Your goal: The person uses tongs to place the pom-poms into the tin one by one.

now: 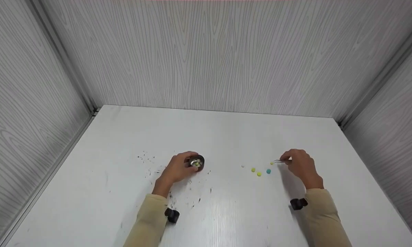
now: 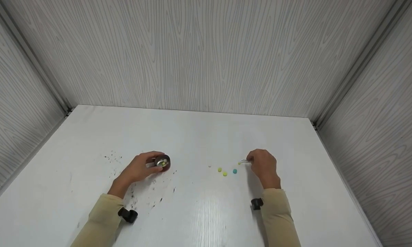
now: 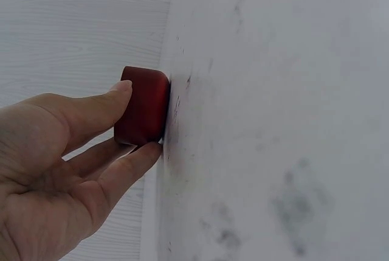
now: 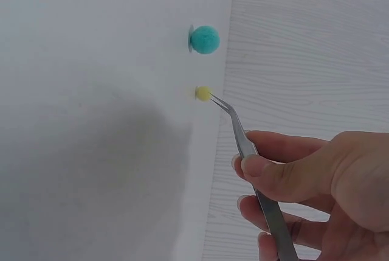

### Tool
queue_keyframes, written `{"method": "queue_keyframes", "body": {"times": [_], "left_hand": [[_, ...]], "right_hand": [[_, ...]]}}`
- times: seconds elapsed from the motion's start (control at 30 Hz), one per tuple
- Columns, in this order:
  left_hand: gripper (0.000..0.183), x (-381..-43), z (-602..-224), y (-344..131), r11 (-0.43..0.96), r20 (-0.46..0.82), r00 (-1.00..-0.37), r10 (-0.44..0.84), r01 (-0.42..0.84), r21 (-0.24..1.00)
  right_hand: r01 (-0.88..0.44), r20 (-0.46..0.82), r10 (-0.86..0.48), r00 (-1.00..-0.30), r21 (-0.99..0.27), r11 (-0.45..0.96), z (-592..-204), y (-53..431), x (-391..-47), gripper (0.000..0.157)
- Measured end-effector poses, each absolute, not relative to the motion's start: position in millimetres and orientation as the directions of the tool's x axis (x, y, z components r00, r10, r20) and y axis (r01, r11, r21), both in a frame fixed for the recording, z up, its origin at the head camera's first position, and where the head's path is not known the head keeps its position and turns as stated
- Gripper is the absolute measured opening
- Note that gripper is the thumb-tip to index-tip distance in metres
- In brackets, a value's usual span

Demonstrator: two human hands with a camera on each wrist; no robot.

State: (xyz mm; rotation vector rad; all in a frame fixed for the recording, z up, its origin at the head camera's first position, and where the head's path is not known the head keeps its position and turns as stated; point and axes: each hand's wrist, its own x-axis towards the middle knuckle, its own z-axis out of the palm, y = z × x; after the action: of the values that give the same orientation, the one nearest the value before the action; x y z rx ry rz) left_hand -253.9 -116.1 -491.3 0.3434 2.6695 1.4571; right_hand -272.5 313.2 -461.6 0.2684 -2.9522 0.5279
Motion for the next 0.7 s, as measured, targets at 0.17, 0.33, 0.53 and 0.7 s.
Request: {"method": "queue_keyframes", "body": {"times": [0.17,0.33,0.53,0.7], "left_hand": [[0.049,-254.2,-491.5,-116.3,0.517,0.030,-0.971,0.237,0.153,0.842],[0.049,-254.1,-491.4,-116.3,0.518,0.024,-0.972,0.235,0.147,0.843],[0.046,-254.6,-490.0,-116.3,0.524,0.027,-0.974,0.223,0.143,0.840],[0.046,-253.2,-490.1,-115.6,0.533,0.024,-0.974,0.226,0.145,0.833]], "right_hand": [[-0.193,0.171,-0.143,-0.975,-0.317,0.929,-460.8,312.4,-271.7,0.021],[-0.193,0.174,-0.142,-0.975,-0.326,0.925,-456.2,313.0,-270.2,0.022],[-0.202,0.189,-0.141,-0.972,-0.354,0.913,-447.8,311.7,-267.6,0.022],[-0.211,0.212,-0.139,-0.967,-0.369,0.905,-442.7,308.3,-264.0,0.022]]}}
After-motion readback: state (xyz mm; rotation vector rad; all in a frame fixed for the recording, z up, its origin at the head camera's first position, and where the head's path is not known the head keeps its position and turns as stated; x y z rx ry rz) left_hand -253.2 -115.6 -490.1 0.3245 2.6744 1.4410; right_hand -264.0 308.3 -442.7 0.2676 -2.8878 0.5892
